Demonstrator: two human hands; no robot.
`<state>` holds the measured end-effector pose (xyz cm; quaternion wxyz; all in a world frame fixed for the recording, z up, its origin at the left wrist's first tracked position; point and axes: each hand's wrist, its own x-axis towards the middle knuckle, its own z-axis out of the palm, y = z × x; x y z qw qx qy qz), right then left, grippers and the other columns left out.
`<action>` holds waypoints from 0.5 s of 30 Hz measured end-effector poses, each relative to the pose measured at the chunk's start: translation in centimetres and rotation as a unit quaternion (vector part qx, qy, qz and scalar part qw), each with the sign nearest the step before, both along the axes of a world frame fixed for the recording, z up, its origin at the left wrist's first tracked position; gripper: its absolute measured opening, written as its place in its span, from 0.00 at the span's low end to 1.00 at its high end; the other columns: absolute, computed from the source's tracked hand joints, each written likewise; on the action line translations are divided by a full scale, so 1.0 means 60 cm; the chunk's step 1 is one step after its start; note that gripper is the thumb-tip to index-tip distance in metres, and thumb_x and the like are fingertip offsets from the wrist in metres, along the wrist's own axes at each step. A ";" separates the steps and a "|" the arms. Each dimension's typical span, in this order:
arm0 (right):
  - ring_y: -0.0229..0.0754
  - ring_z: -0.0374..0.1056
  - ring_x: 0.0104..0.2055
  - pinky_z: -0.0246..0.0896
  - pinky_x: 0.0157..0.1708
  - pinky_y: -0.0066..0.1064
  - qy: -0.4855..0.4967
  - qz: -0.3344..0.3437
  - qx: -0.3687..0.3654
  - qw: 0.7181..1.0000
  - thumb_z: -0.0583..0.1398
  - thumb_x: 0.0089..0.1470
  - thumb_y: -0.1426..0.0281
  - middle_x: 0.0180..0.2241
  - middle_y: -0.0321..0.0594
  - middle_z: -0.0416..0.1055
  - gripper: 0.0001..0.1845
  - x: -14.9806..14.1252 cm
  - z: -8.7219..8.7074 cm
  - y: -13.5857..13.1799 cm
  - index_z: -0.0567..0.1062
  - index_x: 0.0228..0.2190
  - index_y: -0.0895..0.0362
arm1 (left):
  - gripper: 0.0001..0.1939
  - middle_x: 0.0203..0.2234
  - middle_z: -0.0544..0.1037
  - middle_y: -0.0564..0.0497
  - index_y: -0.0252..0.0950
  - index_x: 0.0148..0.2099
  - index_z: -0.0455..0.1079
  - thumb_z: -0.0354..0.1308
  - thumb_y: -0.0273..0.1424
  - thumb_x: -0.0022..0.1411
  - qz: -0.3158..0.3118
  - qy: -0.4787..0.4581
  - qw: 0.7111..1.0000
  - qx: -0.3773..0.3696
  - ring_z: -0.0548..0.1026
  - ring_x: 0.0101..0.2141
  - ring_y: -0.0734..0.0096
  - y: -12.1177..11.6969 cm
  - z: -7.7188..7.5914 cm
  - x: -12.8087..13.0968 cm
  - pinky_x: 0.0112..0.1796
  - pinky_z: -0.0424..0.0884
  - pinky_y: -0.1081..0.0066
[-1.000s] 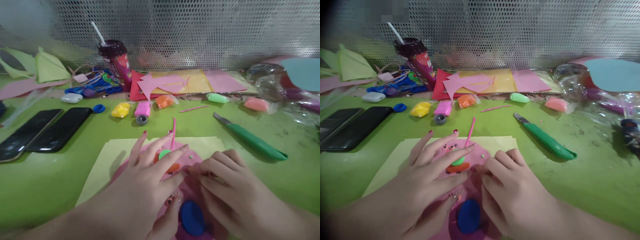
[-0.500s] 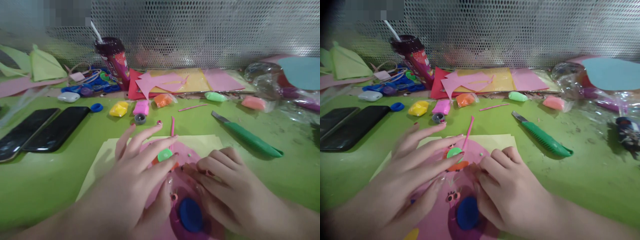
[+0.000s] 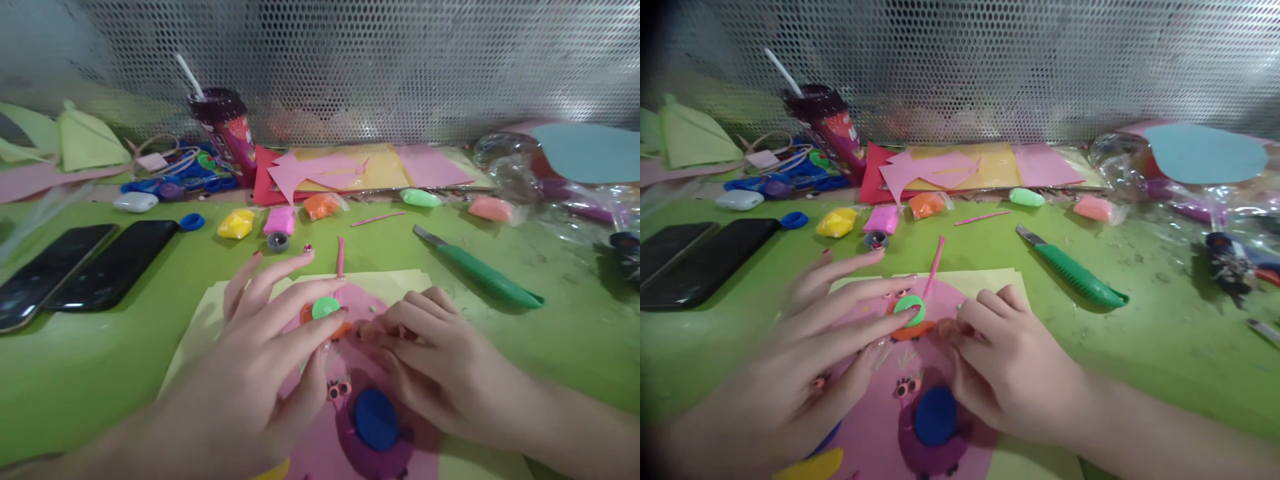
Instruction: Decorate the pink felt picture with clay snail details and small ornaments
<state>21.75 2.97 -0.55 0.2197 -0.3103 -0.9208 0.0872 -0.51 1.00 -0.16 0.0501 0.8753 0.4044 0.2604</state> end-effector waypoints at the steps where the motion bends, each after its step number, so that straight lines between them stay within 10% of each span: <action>1: 0.38 0.56 0.29 0.47 0.29 0.34 0.006 -0.002 0.005 1.000 0.49 0.53 0.77 0.25 0.41 0.63 0.15 0.001 0.002 0.001 0.71 0.20 0.60 | 0.18 0.51 0.68 0.49 0.40 0.48 0.67 0.50 0.22 0.56 0.000 -0.002 1.000 0.004 0.54 0.57 0.53 0.000 0.000 0.000 0.54 0.53 0.45; 15: 0.37 0.55 0.28 0.48 0.29 0.34 -0.027 0.023 0.031 0.999 0.52 0.52 0.76 0.26 0.41 0.65 0.12 0.000 -0.004 -0.003 0.69 0.20 0.61 | 0.15 0.47 0.71 0.50 0.40 0.44 0.71 0.49 0.22 0.58 0.029 0.014 0.999 0.015 0.57 0.55 0.53 0.003 0.006 0.008 0.54 0.51 0.43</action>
